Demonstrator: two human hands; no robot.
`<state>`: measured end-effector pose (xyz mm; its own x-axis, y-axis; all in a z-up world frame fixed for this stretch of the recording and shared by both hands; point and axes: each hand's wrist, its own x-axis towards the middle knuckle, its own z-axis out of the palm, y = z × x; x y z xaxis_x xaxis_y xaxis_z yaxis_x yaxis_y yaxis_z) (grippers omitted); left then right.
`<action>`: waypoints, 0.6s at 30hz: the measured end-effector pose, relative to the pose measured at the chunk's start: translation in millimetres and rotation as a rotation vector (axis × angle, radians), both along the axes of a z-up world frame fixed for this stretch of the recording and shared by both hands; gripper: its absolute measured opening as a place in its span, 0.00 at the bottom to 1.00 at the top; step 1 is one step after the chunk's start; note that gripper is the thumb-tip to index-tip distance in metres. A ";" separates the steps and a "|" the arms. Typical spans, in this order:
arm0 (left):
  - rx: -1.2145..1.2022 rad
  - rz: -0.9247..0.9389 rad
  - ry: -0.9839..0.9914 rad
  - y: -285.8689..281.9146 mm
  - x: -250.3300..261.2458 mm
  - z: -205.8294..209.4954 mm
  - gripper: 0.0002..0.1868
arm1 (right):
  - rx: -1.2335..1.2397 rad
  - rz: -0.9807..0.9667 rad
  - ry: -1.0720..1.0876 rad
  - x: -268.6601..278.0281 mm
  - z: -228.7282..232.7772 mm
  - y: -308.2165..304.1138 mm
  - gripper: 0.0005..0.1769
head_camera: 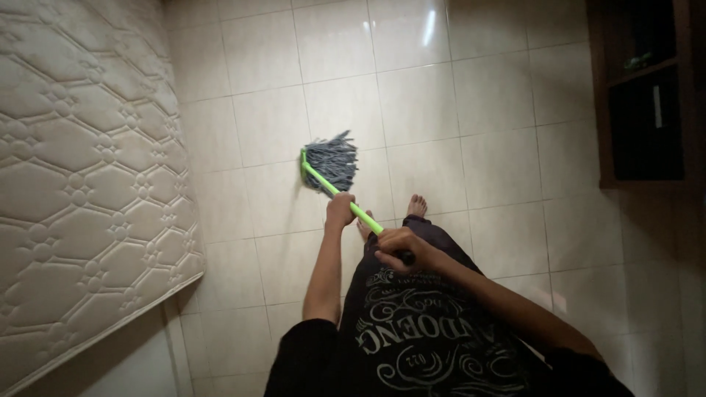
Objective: Mop the tiled floor in a room.
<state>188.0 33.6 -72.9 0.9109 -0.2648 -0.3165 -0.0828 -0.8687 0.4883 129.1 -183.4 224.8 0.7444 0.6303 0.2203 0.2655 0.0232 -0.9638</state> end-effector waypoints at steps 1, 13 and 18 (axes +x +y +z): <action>0.001 0.000 0.000 -3.9 -1.4 -15.1 0.08 | 0.001 0.000 0.000 0.7 -1.5 -2.5 0.20; -0.585 -0.074 -0.278 -122.6 -8.2 -19.7 0.04 | -0.153 -0.004 0.054 6.9 73.9 -69.6 0.24; -1.127 0.012 0.408 -217.5 -9.9 -61.7 0.12 | -0.377 0.017 0.121 9.2 101.2 -92.7 0.23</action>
<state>178.0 -183.9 -134.6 0.8018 -0.5705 -0.1776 0.2599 0.0654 0.9634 138.2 -276.1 326.0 0.7393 0.6630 -0.1179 0.1520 -0.3348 -0.9299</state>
